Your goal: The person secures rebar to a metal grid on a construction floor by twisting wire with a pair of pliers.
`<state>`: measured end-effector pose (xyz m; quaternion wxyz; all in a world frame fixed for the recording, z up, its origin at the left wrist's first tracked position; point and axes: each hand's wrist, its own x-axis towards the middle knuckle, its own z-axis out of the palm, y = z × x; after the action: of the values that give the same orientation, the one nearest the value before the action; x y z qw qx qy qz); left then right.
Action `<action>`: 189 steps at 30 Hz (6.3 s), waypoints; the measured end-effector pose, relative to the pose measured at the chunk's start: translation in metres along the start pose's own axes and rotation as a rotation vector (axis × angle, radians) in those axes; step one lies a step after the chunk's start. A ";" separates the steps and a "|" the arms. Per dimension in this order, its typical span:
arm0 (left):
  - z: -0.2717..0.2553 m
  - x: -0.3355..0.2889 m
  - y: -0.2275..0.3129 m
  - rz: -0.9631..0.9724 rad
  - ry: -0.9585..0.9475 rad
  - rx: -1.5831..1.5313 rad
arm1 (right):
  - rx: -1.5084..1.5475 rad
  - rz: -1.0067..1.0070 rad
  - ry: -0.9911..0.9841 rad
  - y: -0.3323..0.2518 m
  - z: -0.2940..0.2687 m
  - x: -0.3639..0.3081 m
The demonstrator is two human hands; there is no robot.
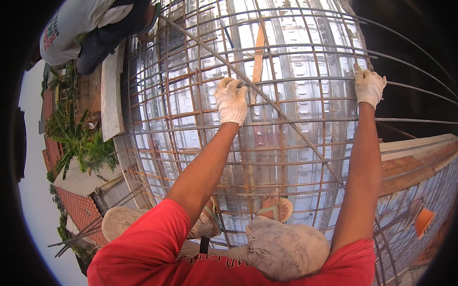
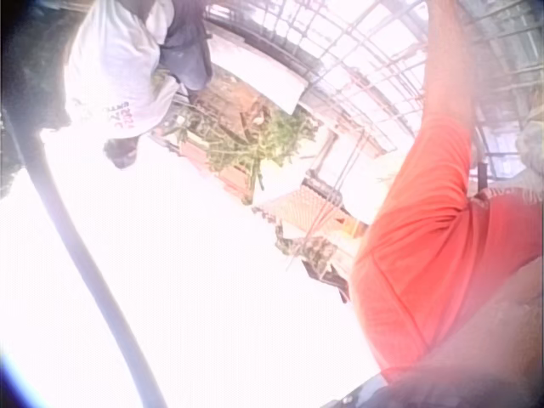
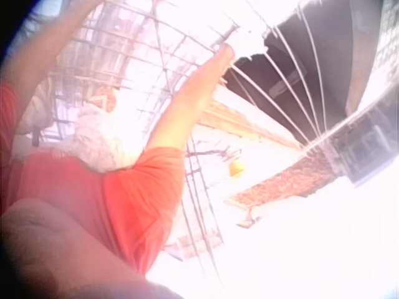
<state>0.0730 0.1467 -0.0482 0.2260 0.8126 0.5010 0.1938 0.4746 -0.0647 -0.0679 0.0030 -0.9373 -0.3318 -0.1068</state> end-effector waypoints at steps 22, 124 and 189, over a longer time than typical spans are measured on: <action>-0.058 0.065 -0.036 0.459 -0.579 0.349 | 0.721 1.266 -0.074 0.136 0.042 0.047; 0.021 0.051 -0.033 -1.184 0.432 -1.328 | -0.399 0.102 -0.580 0.158 0.063 0.058; -0.050 0.040 -0.096 -0.748 0.180 0.407 | 0.214 -0.887 -0.472 -0.406 -0.103 -0.109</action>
<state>-0.0074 0.2292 -0.0576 0.0715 0.5829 0.8067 0.0658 0.1192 0.1759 -0.0158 -0.0216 -0.6995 -0.6981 0.1512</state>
